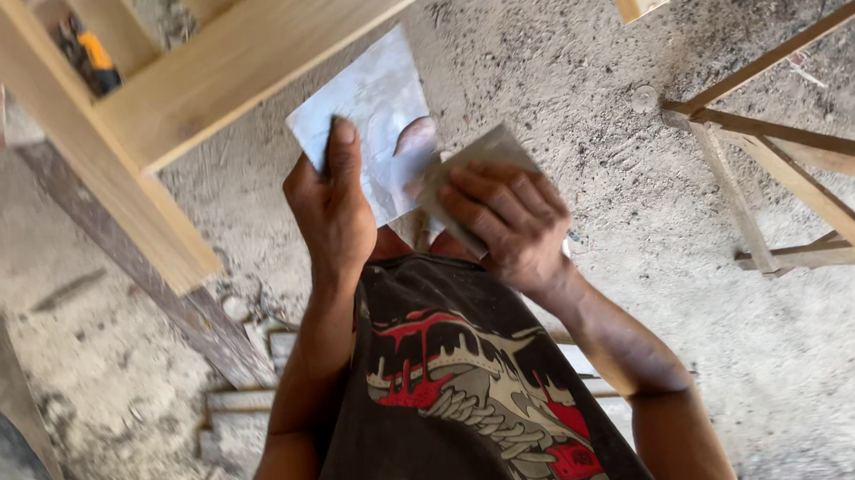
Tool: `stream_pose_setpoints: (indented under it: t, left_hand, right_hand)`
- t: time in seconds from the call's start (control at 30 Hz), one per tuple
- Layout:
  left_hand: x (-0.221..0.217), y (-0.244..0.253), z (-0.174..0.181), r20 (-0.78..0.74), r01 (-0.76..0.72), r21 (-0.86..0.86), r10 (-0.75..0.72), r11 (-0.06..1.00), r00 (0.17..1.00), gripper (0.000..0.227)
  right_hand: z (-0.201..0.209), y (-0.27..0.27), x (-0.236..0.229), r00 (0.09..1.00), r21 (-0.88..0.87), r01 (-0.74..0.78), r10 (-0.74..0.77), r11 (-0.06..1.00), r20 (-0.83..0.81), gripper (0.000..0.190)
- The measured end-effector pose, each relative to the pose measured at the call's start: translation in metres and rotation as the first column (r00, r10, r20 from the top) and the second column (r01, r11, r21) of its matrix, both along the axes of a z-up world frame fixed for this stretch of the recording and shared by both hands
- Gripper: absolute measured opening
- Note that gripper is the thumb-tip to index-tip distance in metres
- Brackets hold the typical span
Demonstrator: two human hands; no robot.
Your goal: The person scoops wood filler from a can with a stick and transfers it to a metal trowel. They then use a smaller putty knife to spread the filler onto the joints and surfaces of a wooden bed frame, smoothing it into the gaps.
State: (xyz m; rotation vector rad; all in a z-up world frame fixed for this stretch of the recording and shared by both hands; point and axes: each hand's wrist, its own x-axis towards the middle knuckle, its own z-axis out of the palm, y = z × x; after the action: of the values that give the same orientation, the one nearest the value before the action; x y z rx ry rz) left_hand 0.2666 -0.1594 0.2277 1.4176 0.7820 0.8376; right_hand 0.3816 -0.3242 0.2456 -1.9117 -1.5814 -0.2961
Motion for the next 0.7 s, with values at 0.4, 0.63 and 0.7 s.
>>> stream_pose_setpoints:
  t: [0.4, 0.63, 0.7]
  left_hand:
    - [0.107, 0.205, -0.048, 0.354, 0.168, -0.391, -0.021, 0.905, 0.935, 0.052]
    - [0.169, 0.307, -0.092, 0.167, 0.3, -0.509, -0.25, 0.807, 0.954, 0.052]
    - [0.182, 0.322, -0.091, 0.137, 0.325, -0.499, -0.297, 0.803, 0.945, 0.052]
  right_hand:
    - [-0.214, 0.062, 0.108, -0.133, 0.06, 0.725, 0.225, 0.686, -0.965, 0.011]
    - [-0.269, 0.106, 0.188, -0.416, -0.154, 0.897, 0.675, 0.414, -0.609, 0.027]
    - [-0.289, 0.116, 0.203, -0.377, -0.171, 0.924, 0.735, 0.343, -0.564, 0.031]
